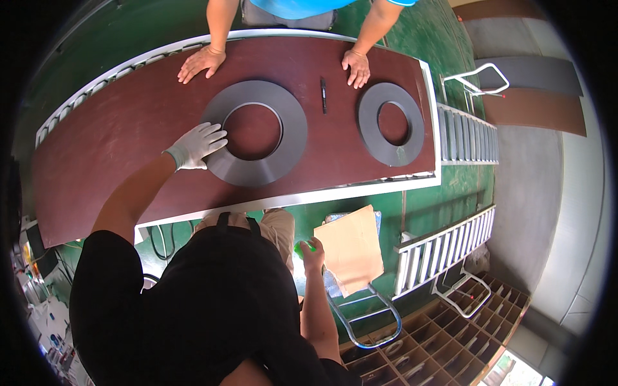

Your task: The person applies green tape to rolls of edge banding material and writes labels on them using a marker.

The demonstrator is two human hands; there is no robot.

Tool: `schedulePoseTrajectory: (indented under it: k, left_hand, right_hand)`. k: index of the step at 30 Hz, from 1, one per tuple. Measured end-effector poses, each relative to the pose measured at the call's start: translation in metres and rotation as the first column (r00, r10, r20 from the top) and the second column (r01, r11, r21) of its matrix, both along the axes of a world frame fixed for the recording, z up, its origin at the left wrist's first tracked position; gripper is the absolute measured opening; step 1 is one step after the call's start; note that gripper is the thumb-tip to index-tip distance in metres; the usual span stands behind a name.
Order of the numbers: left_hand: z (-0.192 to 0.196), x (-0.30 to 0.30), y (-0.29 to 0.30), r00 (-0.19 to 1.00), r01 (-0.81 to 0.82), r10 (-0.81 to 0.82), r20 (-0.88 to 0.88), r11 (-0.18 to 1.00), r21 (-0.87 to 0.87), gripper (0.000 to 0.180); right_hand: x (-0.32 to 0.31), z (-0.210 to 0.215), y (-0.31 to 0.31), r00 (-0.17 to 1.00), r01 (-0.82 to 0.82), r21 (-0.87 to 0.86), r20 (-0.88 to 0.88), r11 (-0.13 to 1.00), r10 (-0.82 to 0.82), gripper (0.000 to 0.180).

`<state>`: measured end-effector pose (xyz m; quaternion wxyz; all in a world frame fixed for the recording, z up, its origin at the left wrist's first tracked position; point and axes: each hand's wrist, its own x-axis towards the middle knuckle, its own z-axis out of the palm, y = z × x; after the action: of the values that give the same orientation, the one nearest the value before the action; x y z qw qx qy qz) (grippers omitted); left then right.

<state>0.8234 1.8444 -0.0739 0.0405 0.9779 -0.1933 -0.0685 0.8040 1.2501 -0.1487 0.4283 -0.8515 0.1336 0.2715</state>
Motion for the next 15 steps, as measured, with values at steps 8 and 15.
schedulePoseTrajectory:
  k: [8, 15]
  left_hand:
    - [-0.003, 0.028, -0.02, 0.98, 0.06, -0.075, -0.183, 0.994, -0.089, 0.1]
    - [-0.049, -0.001, -0.093, 0.971, -0.235, 0.224, -0.085, 0.959, -0.156, 0.09]
  right_hand:
    - [0.017, 0.043, 0.037, 0.722, 0.662, 0.365, -0.545, 0.655, -0.426, 0.038]
    - [0.111, 0.061, 0.072, 0.829, 0.533, 0.523, -0.482, 0.665, -0.284, 0.03]
